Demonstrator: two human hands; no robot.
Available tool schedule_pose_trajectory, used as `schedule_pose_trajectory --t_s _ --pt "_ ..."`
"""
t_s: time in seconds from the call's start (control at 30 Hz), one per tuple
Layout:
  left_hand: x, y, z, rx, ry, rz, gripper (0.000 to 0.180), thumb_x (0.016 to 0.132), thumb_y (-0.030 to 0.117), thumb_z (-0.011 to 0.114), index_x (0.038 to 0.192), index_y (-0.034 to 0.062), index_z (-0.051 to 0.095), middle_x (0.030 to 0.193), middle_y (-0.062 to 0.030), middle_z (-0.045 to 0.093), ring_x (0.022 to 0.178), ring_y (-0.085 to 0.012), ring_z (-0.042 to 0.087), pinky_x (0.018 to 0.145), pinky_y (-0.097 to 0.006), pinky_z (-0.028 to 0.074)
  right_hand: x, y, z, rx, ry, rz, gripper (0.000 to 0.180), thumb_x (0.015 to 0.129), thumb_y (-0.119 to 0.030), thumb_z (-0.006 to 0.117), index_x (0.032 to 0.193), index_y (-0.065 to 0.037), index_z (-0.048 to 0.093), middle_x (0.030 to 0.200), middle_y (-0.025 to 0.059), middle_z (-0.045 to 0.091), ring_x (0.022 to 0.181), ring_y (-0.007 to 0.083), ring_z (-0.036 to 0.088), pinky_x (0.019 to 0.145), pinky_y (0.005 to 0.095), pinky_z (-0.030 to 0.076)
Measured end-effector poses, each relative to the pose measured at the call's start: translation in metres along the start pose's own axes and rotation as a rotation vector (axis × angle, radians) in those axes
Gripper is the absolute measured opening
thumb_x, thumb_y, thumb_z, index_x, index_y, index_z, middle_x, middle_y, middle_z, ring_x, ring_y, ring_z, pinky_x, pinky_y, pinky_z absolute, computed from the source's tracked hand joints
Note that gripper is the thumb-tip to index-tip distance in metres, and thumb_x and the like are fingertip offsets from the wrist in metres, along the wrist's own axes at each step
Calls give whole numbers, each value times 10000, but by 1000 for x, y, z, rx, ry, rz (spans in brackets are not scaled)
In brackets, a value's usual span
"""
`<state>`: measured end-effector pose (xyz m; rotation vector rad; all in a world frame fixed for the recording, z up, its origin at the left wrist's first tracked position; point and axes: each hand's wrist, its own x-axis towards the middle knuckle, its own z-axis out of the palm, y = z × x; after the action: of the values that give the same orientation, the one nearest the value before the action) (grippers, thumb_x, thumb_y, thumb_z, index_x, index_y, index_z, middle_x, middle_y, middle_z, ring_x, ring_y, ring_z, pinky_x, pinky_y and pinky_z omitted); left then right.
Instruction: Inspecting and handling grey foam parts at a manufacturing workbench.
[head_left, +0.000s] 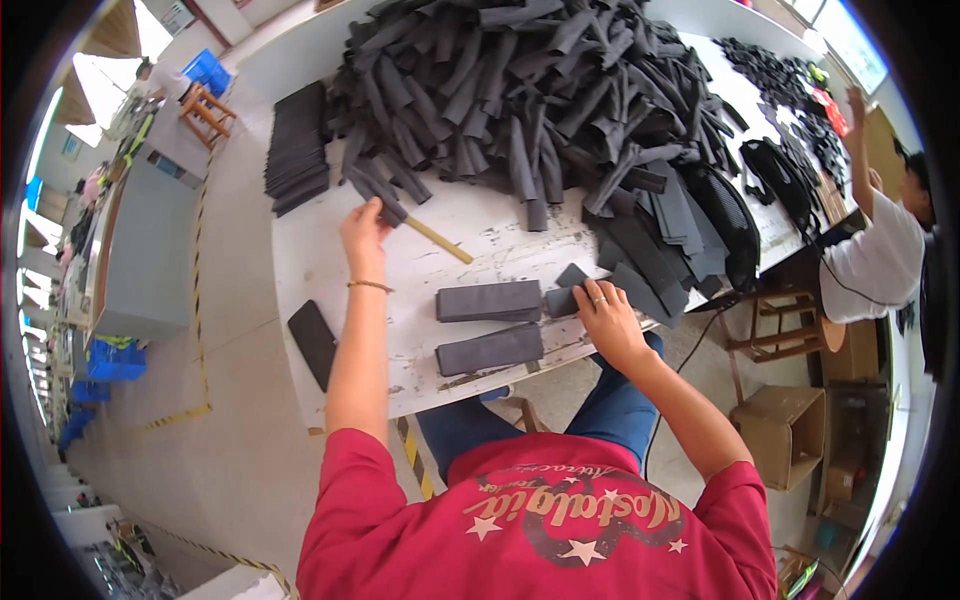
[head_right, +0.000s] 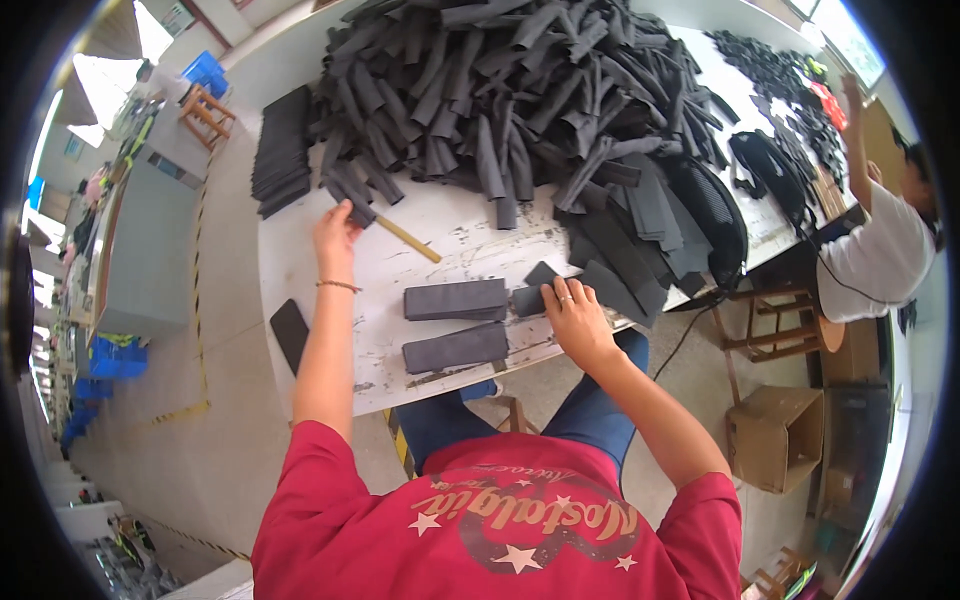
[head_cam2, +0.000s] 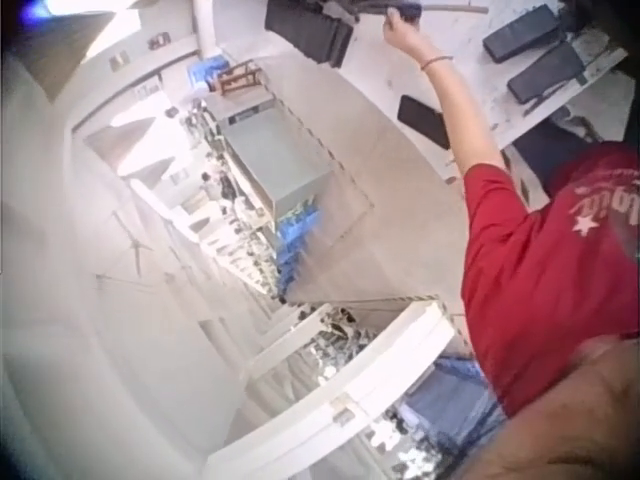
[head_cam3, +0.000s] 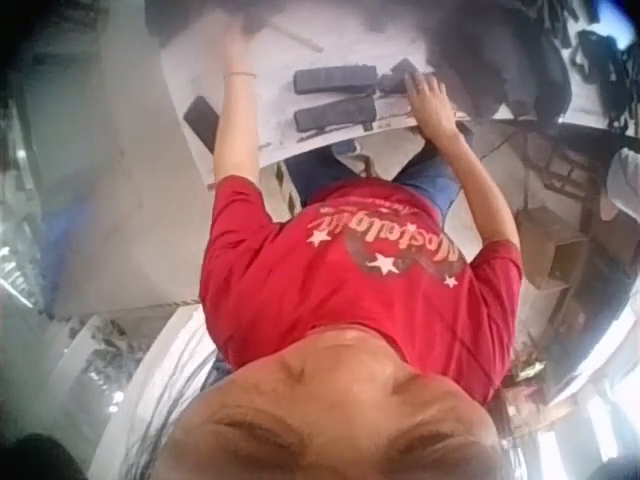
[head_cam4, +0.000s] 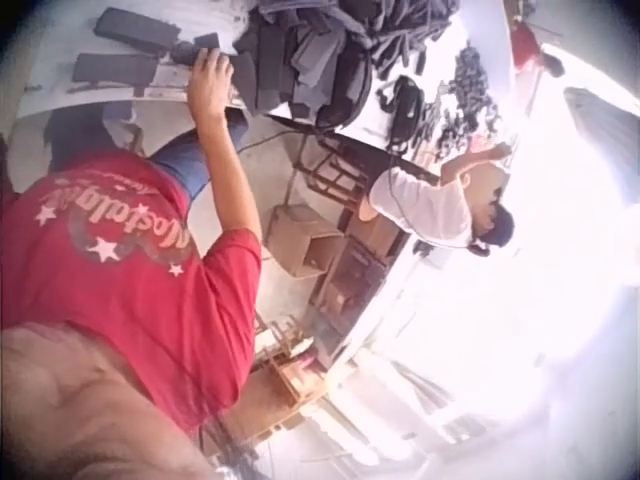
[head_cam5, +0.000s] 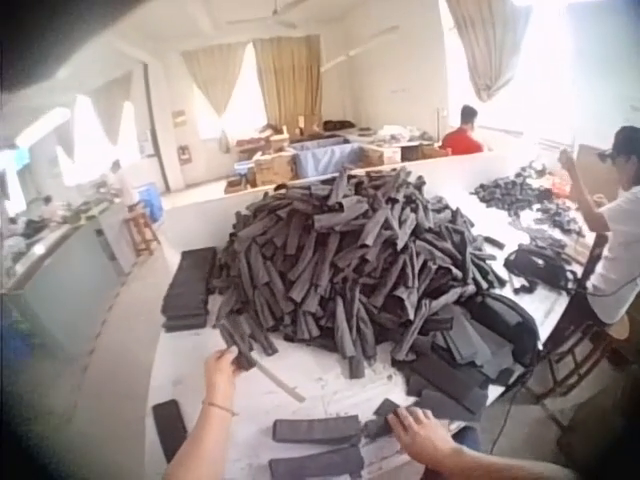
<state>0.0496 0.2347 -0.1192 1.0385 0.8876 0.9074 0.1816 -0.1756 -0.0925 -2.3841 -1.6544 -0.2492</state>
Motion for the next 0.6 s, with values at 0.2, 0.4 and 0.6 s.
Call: schedule_pose_trajectory --t_s 0.2,0.4,0.6 --pt "-75 22 3 -330 -174 -104 206 952 61 522 1065 -112 525 1062 -233 645 978 -350 663 871 -421 563 5 20 22 -82 87 -239 273 757 -113 583 981 43 590 926 130 596 888 268 568 764 400 493" --pt "-109 31 5 -414 -189 -194 163 935 36 555 1058 -69 570 1022 -161 656 953 -258 662 907 -378 545 27 18 27 203 192 -104 167 774 -72 681 867 -38 546 827 123 581 807 303 570 698 383 476" --pt "-130 29 13 -623 -278 -370 173 867 36 674 1002 -38 595 987 -130 649 934 -251 655 894 -389 569 69 -3 1 594 415 171 136 838 15 604 904 9 486 844 145 615 822 293 626 708 371 498"
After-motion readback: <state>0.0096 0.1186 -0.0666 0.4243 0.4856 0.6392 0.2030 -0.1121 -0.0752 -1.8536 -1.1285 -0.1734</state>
